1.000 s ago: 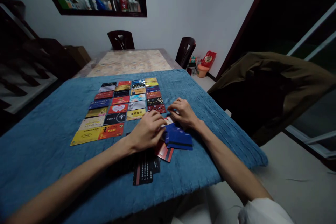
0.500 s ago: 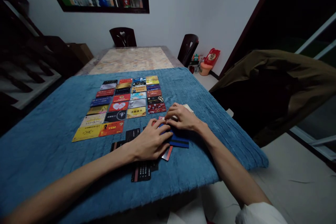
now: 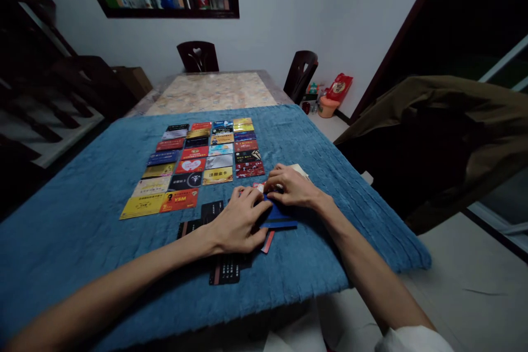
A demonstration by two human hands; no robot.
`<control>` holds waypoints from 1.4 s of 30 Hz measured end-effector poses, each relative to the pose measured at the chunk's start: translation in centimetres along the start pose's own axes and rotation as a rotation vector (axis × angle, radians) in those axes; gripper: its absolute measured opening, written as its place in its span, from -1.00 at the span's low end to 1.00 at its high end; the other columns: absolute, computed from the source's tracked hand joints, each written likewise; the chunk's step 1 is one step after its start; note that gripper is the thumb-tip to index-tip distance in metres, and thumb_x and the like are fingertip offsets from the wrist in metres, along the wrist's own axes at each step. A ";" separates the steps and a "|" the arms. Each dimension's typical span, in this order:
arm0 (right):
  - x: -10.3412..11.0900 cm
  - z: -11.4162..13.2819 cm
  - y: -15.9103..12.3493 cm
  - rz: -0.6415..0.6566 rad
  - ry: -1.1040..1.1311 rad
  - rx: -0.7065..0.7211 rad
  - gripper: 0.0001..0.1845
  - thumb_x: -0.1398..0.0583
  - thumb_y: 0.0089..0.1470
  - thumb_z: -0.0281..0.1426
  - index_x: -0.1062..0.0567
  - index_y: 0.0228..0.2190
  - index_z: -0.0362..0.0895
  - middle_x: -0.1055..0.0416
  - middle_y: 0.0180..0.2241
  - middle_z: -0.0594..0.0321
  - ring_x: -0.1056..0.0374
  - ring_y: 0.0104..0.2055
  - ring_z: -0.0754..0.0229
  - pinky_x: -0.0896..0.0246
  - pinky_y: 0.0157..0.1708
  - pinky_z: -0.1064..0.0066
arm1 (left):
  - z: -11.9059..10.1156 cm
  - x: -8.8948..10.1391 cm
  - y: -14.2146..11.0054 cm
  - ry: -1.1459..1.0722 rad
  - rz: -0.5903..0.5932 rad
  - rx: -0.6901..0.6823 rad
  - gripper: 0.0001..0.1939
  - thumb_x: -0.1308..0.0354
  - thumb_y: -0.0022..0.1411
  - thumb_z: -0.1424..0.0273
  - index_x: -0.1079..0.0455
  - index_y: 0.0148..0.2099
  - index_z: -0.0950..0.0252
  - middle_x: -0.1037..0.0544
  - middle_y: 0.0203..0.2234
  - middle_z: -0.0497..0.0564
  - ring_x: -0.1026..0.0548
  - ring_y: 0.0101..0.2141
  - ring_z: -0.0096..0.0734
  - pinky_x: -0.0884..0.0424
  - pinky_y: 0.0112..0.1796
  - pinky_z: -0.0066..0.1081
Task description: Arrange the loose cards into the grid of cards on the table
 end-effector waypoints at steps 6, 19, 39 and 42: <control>-0.3 -0.4 -0.1 0.009 0.019 0.013 -0.90 -0.25 0.13 -0.42 -0.60 -0.31 -0.09 -0.52 -0.33 0.17 -0.31 -0.19 0.08 -0.22 -0.13 0.20 | 0.4 0.6 0.0 0.031 0.026 0.020 -0.68 -0.13 0.18 0.26 -0.42 -0.09 0.36 -0.44 -0.10 0.26 -0.36 -0.07 -0.02 -0.28 -0.06 -0.04; 2.6 0.8 -0.6 -0.158 0.220 -0.011 -0.70 -0.16 0.24 -0.14 -0.62 -0.27 -0.04 -0.54 -0.32 0.15 -0.38 -0.18 0.07 -0.26 -0.12 0.21 | 1.1 2.9 0.5 0.020 -0.092 -0.099 -0.76 0.00 0.34 0.42 -0.47 -0.29 0.33 -0.56 -0.35 0.09 -0.47 -0.30 -0.29 -0.28 -0.22 -0.26; 1.9 -0.2 -0.9 -0.091 0.198 -0.103 -0.82 -0.23 -0.01 -0.46 -0.60 -0.31 -0.13 -0.47 -0.36 0.22 -0.39 -0.35 0.20 -0.26 -0.31 0.36 | 5.1 3.4 0.6 -0.172 -0.272 -0.012 -0.82 -0.09 0.33 0.52 -0.53 -0.16 0.36 -0.60 -0.38 0.07 -0.53 -0.34 -0.35 -0.44 -0.29 -0.36; 2.2 -0.3 -0.8 -0.149 0.168 -0.080 -0.87 -0.23 0.02 -0.42 -0.58 -0.35 -0.13 -0.48 -0.36 0.23 -0.39 -0.35 0.21 -0.27 -0.30 0.38 | 5.4 3.4 0.6 -0.240 -0.316 -0.009 -0.79 -0.11 0.28 0.57 -0.50 -0.08 0.35 -0.64 -0.25 0.09 -0.57 -0.24 -0.31 -0.49 -0.20 -0.31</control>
Point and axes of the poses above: each hand's wrist, its own y-axis towards the middle knuckle, its own x-axis out of the back of the hand, z = x × y, the point moved 7 cm from there along y, towards the middle knuckle
